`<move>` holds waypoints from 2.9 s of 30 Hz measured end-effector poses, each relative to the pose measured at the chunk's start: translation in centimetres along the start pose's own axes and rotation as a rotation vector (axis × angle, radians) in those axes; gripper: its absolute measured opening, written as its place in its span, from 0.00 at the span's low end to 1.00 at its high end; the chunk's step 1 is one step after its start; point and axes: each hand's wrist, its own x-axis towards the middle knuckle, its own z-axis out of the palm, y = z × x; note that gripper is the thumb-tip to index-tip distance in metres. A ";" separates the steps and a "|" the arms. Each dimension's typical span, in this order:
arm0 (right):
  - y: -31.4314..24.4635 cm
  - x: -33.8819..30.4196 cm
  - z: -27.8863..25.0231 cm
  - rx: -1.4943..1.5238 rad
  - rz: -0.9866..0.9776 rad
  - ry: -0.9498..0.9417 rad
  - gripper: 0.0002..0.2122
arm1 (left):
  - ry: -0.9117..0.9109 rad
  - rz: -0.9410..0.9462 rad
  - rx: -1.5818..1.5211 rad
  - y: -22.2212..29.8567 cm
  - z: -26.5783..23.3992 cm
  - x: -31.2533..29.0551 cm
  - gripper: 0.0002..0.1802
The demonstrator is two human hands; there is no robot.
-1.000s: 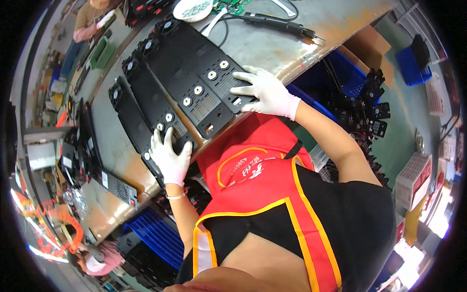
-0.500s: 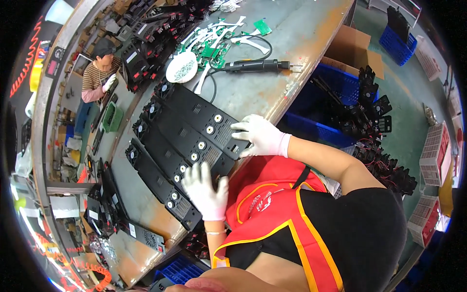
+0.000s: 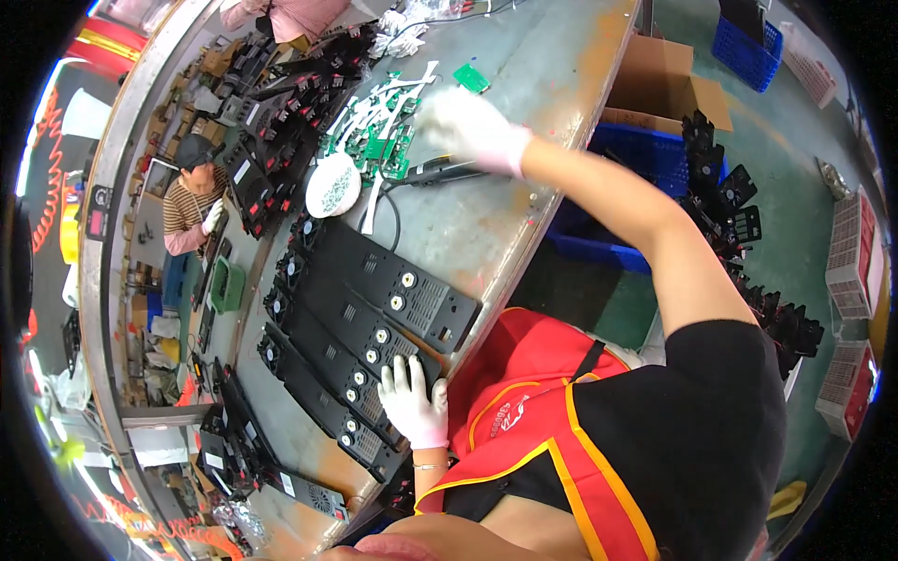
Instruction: The person assembles electronic components into metal housings, securing them with screws using an electric screwdriver.
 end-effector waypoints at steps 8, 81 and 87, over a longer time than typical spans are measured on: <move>14.5 6.2 5.1 -0.490 0.170 -0.827 0.30 | 0.233 0.116 -0.028 -0.1 1.1 -0.6 0.21; -23.3 0.9 8.3 0.189 -0.421 -0.780 0.28 | 0.392 -0.825 -2.529 -4.0 -0.7 7.2 0.19; -19.1 4.7 7.7 0.351 -0.374 -0.934 0.35 | 0.528 -1.029 -2.525 -4.1 -1.4 8.3 0.13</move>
